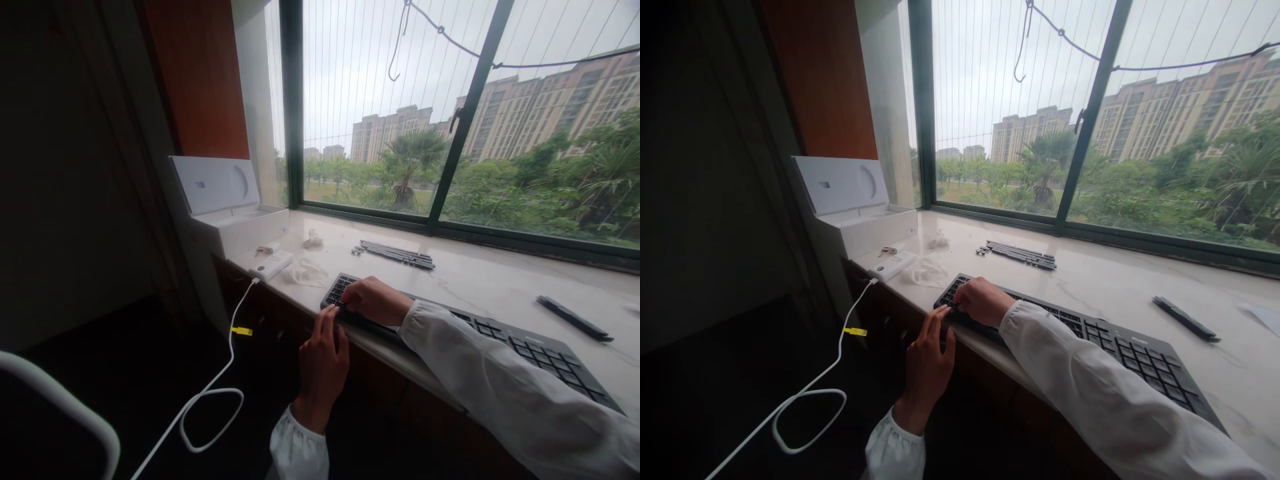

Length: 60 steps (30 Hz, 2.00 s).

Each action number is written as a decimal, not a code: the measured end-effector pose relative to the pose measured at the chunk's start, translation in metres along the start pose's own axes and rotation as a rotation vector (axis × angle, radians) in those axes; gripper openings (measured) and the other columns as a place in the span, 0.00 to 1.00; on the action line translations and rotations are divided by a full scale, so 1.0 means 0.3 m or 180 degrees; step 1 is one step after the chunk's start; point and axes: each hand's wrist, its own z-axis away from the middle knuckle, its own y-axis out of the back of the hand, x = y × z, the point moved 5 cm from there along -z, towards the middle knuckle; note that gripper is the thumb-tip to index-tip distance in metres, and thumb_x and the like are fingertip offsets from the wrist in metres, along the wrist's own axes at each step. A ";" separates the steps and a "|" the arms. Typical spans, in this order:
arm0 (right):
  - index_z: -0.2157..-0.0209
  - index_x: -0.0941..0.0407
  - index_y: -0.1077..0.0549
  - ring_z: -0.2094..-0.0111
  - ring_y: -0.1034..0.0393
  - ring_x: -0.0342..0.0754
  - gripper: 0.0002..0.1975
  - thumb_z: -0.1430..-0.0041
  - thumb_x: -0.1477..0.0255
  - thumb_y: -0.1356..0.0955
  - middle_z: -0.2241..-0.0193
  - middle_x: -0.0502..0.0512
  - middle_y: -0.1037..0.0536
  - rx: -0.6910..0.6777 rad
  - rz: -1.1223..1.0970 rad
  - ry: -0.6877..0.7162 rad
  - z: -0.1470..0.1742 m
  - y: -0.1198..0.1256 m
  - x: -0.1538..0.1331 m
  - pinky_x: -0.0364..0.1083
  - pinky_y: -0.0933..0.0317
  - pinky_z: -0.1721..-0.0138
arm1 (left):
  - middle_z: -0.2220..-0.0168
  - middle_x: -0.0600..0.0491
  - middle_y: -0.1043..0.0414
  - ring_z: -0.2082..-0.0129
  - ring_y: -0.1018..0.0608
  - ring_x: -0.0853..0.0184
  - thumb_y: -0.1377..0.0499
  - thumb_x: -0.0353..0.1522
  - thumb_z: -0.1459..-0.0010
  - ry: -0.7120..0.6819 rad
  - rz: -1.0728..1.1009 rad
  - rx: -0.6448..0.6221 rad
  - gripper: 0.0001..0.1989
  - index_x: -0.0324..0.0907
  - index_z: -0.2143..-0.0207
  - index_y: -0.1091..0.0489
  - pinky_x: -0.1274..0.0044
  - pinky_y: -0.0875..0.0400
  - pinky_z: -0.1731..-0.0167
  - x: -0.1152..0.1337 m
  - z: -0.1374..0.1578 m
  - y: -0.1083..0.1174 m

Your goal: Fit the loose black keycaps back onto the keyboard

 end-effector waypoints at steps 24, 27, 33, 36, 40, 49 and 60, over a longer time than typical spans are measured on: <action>0.69 0.55 0.18 0.70 0.25 0.46 0.06 0.52 0.71 0.28 0.74 0.51 0.19 0.0045 -0.0364 -0.0206 -0.016 -0.004 0.058 0.40 0.37 0.68 | 0.42 0.52 0.37 0.65 0.21 0.68 0.53 0.35 0.33 0.0002 -0.0707 -0.0339 0.20 0.57 0.41 0.38 0.74 0.26 0.66 0.023 -0.018 0.006; 0.68 0.54 0.18 0.68 0.24 0.46 0.08 0.50 0.71 0.30 0.74 0.50 0.18 -0.0080 -0.0595 -0.0170 -0.023 -0.010 0.080 0.40 0.36 0.67 | 0.42 0.51 0.37 0.65 0.21 0.67 0.53 0.35 0.33 0.0040 -0.0735 -0.0320 0.20 0.56 0.40 0.38 0.74 0.26 0.65 0.026 -0.016 0.005; 0.66 0.56 0.18 0.70 0.26 0.46 0.11 0.49 0.67 0.30 0.73 0.52 0.19 -0.0011 -0.0665 -0.0273 -0.028 -0.006 0.096 0.40 0.38 0.70 | 0.41 0.50 0.37 0.65 0.21 0.68 0.54 0.35 0.33 0.0120 -0.0781 -0.0271 0.20 0.56 0.40 0.37 0.75 0.27 0.67 0.043 -0.009 0.000; 0.65 0.57 0.19 0.73 0.28 0.45 0.13 0.50 0.64 0.30 0.74 0.52 0.19 -0.0095 -0.0859 -0.0356 -0.030 -0.018 0.108 0.40 0.39 0.71 | 0.41 0.49 0.37 0.66 0.21 0.68 0.55 0.35 0.32 0.0183 -0.0824 -0.0235 0.20 0.55 0.40 0.37 0.76 0.28 0.68 0.050 -0.006 -0.002; 0.65 0.58 0.19 0.73 0.30 0.44 0.15 0.50 0.61 0.29 0.75 0.52 0.20 -0.0144 -0.0986 -0.0341 -0.035 -0.035 0.128 0.40 0.40 0.71 | 0.41 0.51 0.38 0.67 0.21 0.68 0.56 0.36 0.32 0.0249 -0.0848 -0.0191 0.20 0.56 0.43 0.34 0.76 0.28 0.70 0.056 -0.005 -0.007; 0.66 0.58 0.19 0.74 0.30 0.44 0.13 0.49 0.64 0.30 0.74 0.53 0.20 -0.0091 -0.0859 -0.0396 -0.036 -0.033 0.115 0.40 0.39 0.73 | 0.42 0.48 0.37 0.67 0.21 0.69 0.57 0.33 0.32 0.0235 -0.1142 -0.0101 0.21 0.52 0.41 0.36 0.78 0.29 0.72 0.063 0.002 -0.031; 0.67 0.58 0.19 0.73 0.29 0.44 0.11 0.49 0.68 0.30 0.75 0.52 0.20 -0.0256 -0.0626 -0.0340 -0.045 -0.031 0.099 0.40 0.40 0.72 | 0.42 0.48 0.35 0.65 0.20 0.67 0.57 0.31 0.32 0.0098 -0.1346 -0.0149 0.21 0.52 0.41 0.37 0.78 0.28 0.71 0.053 0.001 -0.043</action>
